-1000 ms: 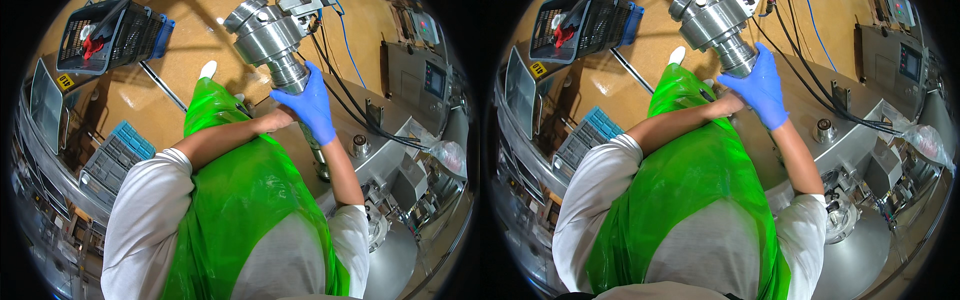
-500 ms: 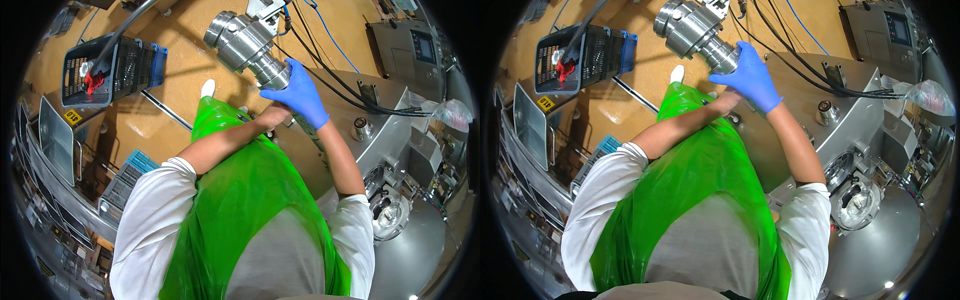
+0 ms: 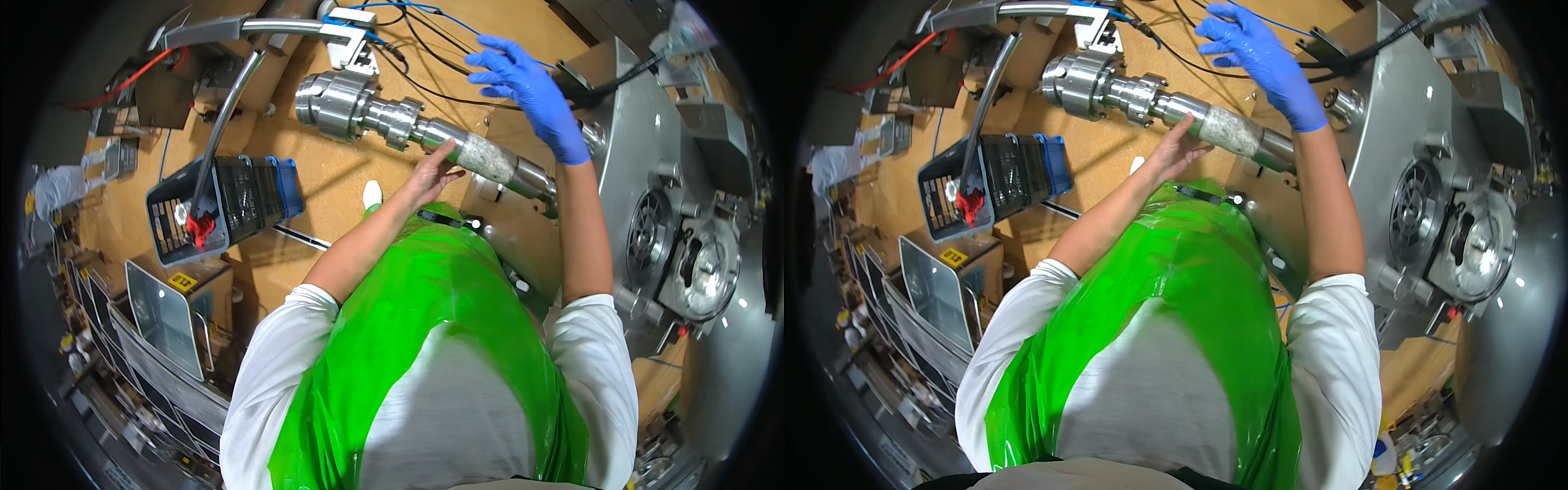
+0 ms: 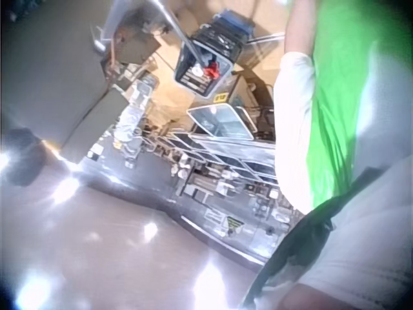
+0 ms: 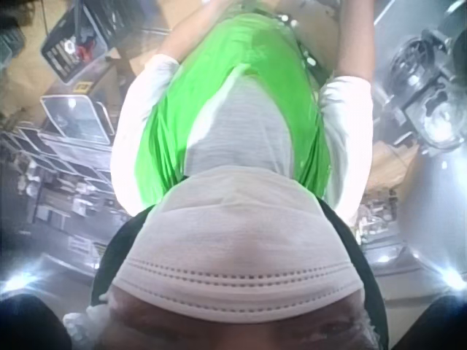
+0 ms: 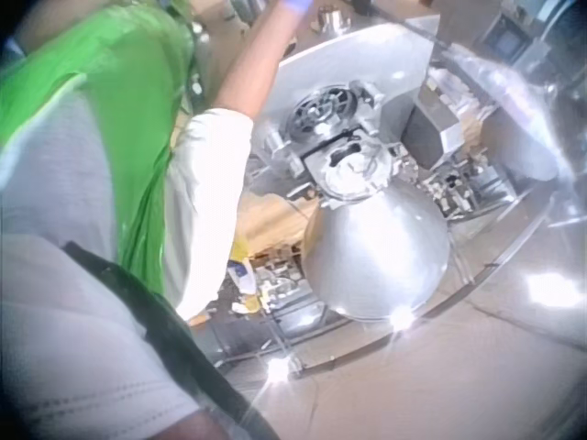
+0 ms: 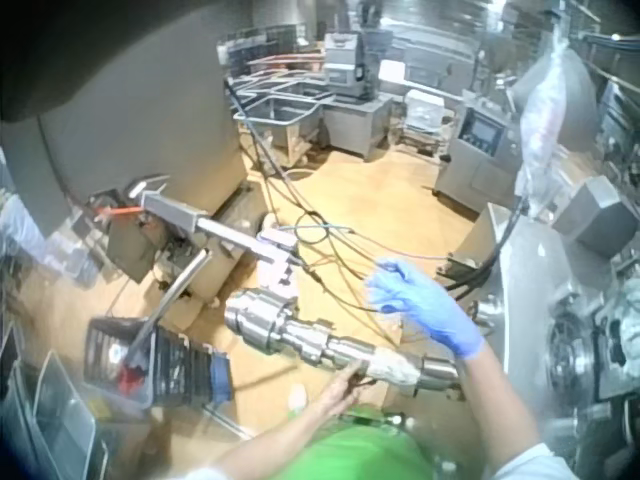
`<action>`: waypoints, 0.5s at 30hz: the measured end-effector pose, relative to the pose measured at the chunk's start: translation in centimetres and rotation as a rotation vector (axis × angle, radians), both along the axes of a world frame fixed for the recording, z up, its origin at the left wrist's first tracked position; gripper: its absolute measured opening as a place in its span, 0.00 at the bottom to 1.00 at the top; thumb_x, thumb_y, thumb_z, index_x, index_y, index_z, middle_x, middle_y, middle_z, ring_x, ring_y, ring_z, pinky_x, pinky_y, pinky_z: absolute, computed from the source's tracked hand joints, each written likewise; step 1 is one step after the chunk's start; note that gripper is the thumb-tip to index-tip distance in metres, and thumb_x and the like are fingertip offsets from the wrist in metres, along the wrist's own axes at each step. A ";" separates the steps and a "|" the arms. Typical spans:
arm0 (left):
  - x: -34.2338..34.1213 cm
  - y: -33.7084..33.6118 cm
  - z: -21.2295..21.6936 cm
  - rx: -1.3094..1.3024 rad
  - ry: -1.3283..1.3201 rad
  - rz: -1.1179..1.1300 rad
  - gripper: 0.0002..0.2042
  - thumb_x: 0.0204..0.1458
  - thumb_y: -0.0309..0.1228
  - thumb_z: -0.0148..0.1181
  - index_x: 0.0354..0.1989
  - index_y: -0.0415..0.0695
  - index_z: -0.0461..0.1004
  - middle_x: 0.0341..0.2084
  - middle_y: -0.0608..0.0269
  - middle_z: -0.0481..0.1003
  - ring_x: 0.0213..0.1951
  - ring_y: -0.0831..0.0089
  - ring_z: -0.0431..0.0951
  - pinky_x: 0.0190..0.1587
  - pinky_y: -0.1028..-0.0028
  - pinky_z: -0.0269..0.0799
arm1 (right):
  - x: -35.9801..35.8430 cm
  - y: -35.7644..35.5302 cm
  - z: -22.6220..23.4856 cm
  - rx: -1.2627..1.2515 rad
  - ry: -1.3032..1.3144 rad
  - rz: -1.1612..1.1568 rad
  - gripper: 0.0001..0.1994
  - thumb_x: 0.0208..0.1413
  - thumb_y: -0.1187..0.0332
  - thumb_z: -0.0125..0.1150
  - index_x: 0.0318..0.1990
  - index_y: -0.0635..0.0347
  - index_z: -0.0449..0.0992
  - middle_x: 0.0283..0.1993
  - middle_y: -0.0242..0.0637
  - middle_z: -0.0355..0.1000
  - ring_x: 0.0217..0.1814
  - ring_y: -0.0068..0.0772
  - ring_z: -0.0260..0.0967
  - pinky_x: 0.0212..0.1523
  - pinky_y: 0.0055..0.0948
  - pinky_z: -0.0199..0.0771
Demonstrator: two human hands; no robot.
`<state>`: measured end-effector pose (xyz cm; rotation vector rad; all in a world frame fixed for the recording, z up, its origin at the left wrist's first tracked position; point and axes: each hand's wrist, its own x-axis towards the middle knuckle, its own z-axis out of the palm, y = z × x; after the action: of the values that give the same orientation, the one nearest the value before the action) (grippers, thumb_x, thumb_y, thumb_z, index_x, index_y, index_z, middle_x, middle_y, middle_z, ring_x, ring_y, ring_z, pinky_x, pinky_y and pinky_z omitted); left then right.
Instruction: The person assembles a large industrial machine by inserting a thin rod into a slot, attaching a cylindrical metal component, and connecting a long metal pipe. The person uses both hands to align and secure the parts.
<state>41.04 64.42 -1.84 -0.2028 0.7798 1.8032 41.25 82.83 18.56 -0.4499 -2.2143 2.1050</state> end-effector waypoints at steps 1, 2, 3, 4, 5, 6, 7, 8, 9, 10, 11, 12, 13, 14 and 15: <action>-0.3 -0.6 0.2 -0.021 -0.019 -0.017 0.32 0.46 0.49 0.69 0.55 0.47 0.65 0.51 0.61 0.70 0.54 0.69 0.69 0.59 0.57 0.64 | 0.9 0.4 1.5 0.042 0.032 -0.044 0.26 0.62 0.51 0.52 0.60 0.59 0.64 0.53 0.36 0.71 0.49 0.27 0.72 0.51 0.28 0.70; -0.5 -1.4 0.4 -0.031 0.010 -0.013 0.33 0.46 0.50 0.68 0.56 0.47 0.64 0.51 0.60 0.70 0.55 0.67 0.68 0.61 0.55 0.62 | 2.0 0.8 3.1 0.084 0.060 -0.086 0.26 0.63 0.50 0.48 0.59 0.60 0.64 0.54 0.37 0.72 0.49 0.27 0.72 0.51 0.28 0.70; -0.8 -2.5 0.8 -0.041 0.035 -0.002 0.34 0.46 0.52 0.68 0.57 0.46 0.63 0.51 0.60 0.70 0.57 0.65 0.67 0.63 0.54 0.60 | 3.2 1.0 5.0 0.101 0.116 -0.108 0.24 0.62 0.55 0.53 0.60 0.58 0.64 0.54 0.38 0.71 0.51 0.28 0.71 0.53 0.27 0.68; -1.1 -3.5 1.1 -0.049 0.057 0.004 0.36 0.46 0.53 0.67 0.58 0.46 0.62 0.52 0.60 0.70 0.59 0.63 0.66 0.65 0.52 0.58 | 4.6 0.7 6.9 0.091 0.210 -0.220 0.21 0.62 0.59 0.52 0.59 0.60 0.65 0.48 0.36 0.71 0.45 0.25 0.71 0.47 0.23 0.69; -1.5 -4.7 0.7 -0.045 0.065 0.018 0.35 0.46 0.54 0.66 0.58 0.47 0.61 0.52 0.60 0.70 0.59 0.63 0.66 0.64 0.51 0.58 | 5.8 0.1 8.6 0.081 0.303 -0.327 0.19 0.63 0.63 0.51 0.58 0.62 0.66 0.42 0.34 0.71 0.39 0.22 0.71 0.40 0.19 0.70; -1.8 -5.7 -0.1 -0.038 0.069 0.015 0.35 0.47 0.54 0.65 0.58 0.49 0.61 0.53 0.60 0.69 0.60 0.63 0.65 0.64 0.51 0.57 | 7.1 0.2 10.0 0.077 0.393 -0.450 0.17 0.64 0.67 0.50 0.57 0.63 0.68 0.35 0.32 0.72 0.33 0.19 0.70 0.34 0.15 0.71; -2.1 -7.4 -1.1 -0.037 0.075 0.040 0.35 0.47 0.55 0.64 0.59 0.50 0.60 0.54 0.60 0.68 0.60 0.62 0.65 0.64 0.50 0.57 | 8.5 1.4 10.5 0.087 0.449 -0.444 0.17 0.64 0.66 0.50 0.57 0.63 0.67 0.40 0.35 0.73 0.37 0.22 0.72 0.37 0.17 0.73; -2.2 -9.0 -1.5 -0.082 0.116 0.072 0.34 0.48 0.55 0.63 0.58 0.50 0.60 0.55 0.60 0.68 0.61 0.63 0.65 0.64 0.50 0.57 | 9.8 2.5 10.9 0.099 0.503 -0.439 0.17 0.64 0.66 0.51 0.57 0.63 0.66 0.44 0.37 0.73 0.41 0.25 0.74 0.40 0.19 0.75; -2.0 -10.7 -1.8 -0.125 0.155 0.103 0.33 0.49 0.56 0.62 0.58 0.50 0.60 0.56 0.60 0.67 0.61 0.64 0.65 0.64 0.50 0.58 | 10.7 2.3 11.7 0.035 0.525 -0.513 0.17 0.64 0.66 0.50 0.58 0.63 0.66 0.43 0.37 0.73 0.40 0.24 0.73 0.39 0.18 0.74; -1.8 -12.3 -2.2 -0.165 0.192 0.130 0.33 0.50 0.56 0.61 0.57 0.50 0.60 0.57 0.60 0.66 0.61 0.64 0.65 0.64 0.50 0.58 | 11.6 2.2 11.8 0.061 0.535 -0.582 0.17 0.64 0.65 0.50 0.57 0.63 0.66 0.43 0.37 0.73 0.40 0.23 0.73 0.39 0.18 0.74; -1.5 -14.1 -2.8 -0.212 0.155 0.175 0.32 0.50 0.56 0.60 0.57 0.50 0.60 0.58 0.60 0.66 0.61 0.65 0.64 0.64 0.51 0.57 | 12.5 2.1 11.9 0.089 0.547 -0.649 0.17 0.64 0.65 0.50 0.57 0.63 0.66 0.43 0.37 0.73 0.41 0.23 0.72 0.40 0.18 0.74; -1.2 -16.2 -3.5 -0.258 0.119 0.230 0.32 0.51 0.57 0.58 0.58 0.51 0.60 0.58 0.60 0.65 0.62 0.65 0.64 0.64 0.51 0.57 | 13.1 2.1 12.0 0.115 0.562 -0.706 0.17 0.64 0.65 0.50 0.57 0.63 0.66 0.43 0.37 0.73 0.41 0.23 0.72 0.40 0.19 0.74; -1.1 -17.6 -4.3 -0.295 0.085 0.266 0.31 0.52 0.57 0.57 0.58 0.51 0.60 0.59 0.60 0.65 0.62 0.66 0.64 0.64 0.51 0.57 | 14.7 3.4 11.8 0.055 0.551 -0.534 0.20 0.63 0.63 0.53 0.59 0.62 0.64 0.45 0.37 0.73 0.42 0.23 0.71 0.43 0.20 0.74; -0.9 -19.0 -4.8 -0.339 0.062 0.284 0.31 0.52 0.57 0.57 0.58 0.51 0.60 0.60 0.60 0.64 0.62 0.66 0.63 0.64 0.52 0.56 | 15.4 4.2 10.8 0.244 0.397 -0.442 0.23 0.60 0.62 0.57 0.60 0.60 0.64 0.49 0.38 0.71 0.47 0.26 0.70 0.48 0.24 0.72; -0.9 -20.1 -5.3 -0.380 0.042 0.297 0.31 0.53 0.56 0.57 0.58 0.51 0.59 0.61 0.59 0.63 0.63 0.66 0.62 0.65 0.52 0.56 | 15.8 5.0 9.2 0.429 0.239 -0.353 0.26 0.56 0.62 0.61 0.60 0.58 0.64 0.54 0.39 0.70 0.52 0.30 0.69 0.52 0.27 0.69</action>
<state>40.09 44.36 -7.10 -0.5557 1.1694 1.9246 57.08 87.78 27.77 -0.4812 -2.1674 1.3862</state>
